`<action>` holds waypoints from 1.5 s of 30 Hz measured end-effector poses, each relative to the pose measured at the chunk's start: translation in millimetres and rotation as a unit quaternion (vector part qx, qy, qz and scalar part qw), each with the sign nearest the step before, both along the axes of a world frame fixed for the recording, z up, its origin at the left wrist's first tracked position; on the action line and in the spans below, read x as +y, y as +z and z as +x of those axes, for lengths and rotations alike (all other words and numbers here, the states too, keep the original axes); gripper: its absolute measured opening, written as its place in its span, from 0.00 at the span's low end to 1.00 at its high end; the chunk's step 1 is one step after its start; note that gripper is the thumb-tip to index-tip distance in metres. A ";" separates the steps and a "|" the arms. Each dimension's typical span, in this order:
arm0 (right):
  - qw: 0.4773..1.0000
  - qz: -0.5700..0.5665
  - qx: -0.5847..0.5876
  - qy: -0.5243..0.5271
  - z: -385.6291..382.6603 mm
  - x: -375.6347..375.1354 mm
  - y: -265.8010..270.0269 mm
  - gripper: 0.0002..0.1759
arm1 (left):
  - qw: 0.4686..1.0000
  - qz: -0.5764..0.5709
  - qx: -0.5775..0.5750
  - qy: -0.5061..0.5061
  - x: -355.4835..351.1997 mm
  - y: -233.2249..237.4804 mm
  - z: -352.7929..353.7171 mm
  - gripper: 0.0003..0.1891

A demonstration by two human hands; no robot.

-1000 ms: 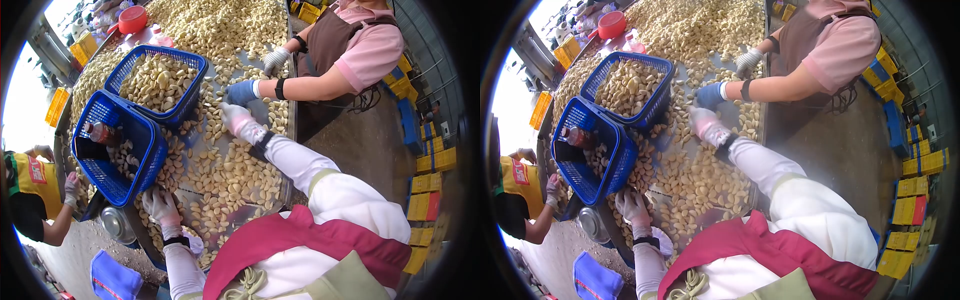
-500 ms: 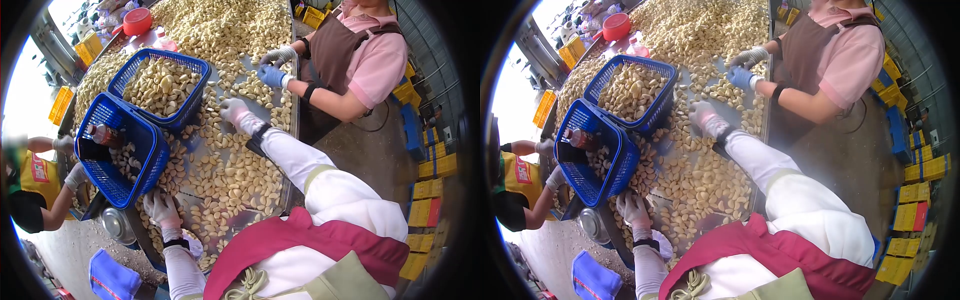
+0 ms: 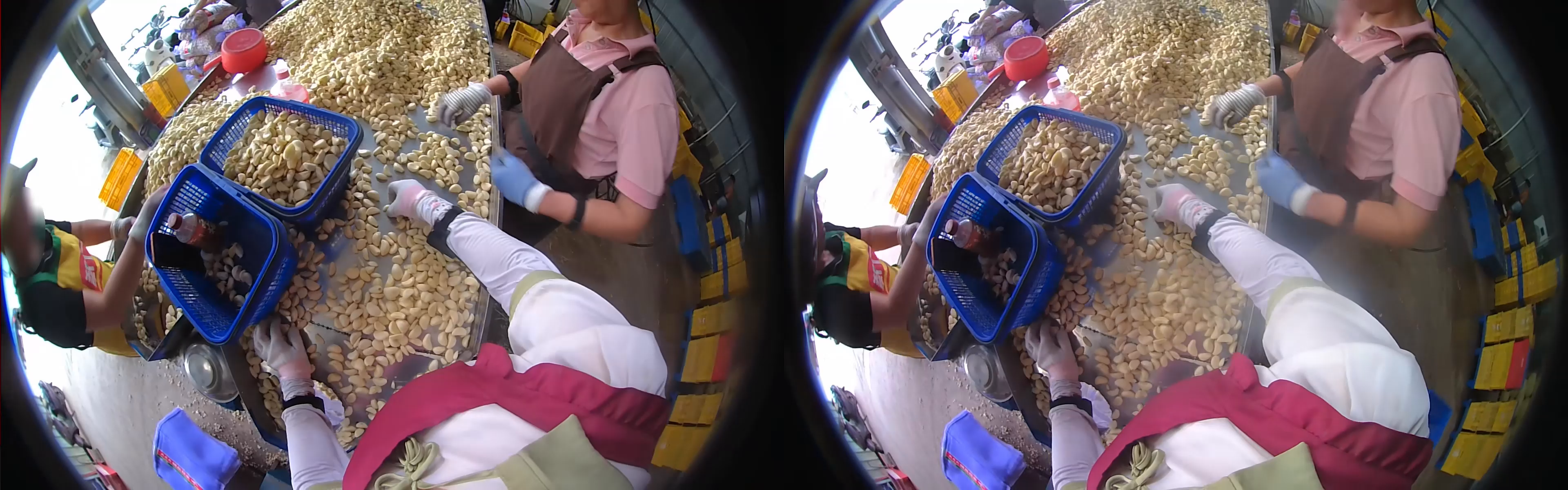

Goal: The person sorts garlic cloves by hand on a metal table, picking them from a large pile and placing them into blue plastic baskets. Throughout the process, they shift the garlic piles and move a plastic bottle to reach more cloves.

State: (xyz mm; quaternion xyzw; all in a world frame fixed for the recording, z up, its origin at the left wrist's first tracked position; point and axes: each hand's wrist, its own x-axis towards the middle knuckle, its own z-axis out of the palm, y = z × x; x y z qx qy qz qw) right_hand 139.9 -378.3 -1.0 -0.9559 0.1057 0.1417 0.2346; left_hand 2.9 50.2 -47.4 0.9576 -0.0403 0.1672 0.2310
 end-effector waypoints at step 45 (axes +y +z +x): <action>0.941 -0.147 -0.034 0.303 -92.4 113.5 27.5 0.31 | 0.992 0.098 0.029 -0.067 16.7 -5.3 -5.9 0.31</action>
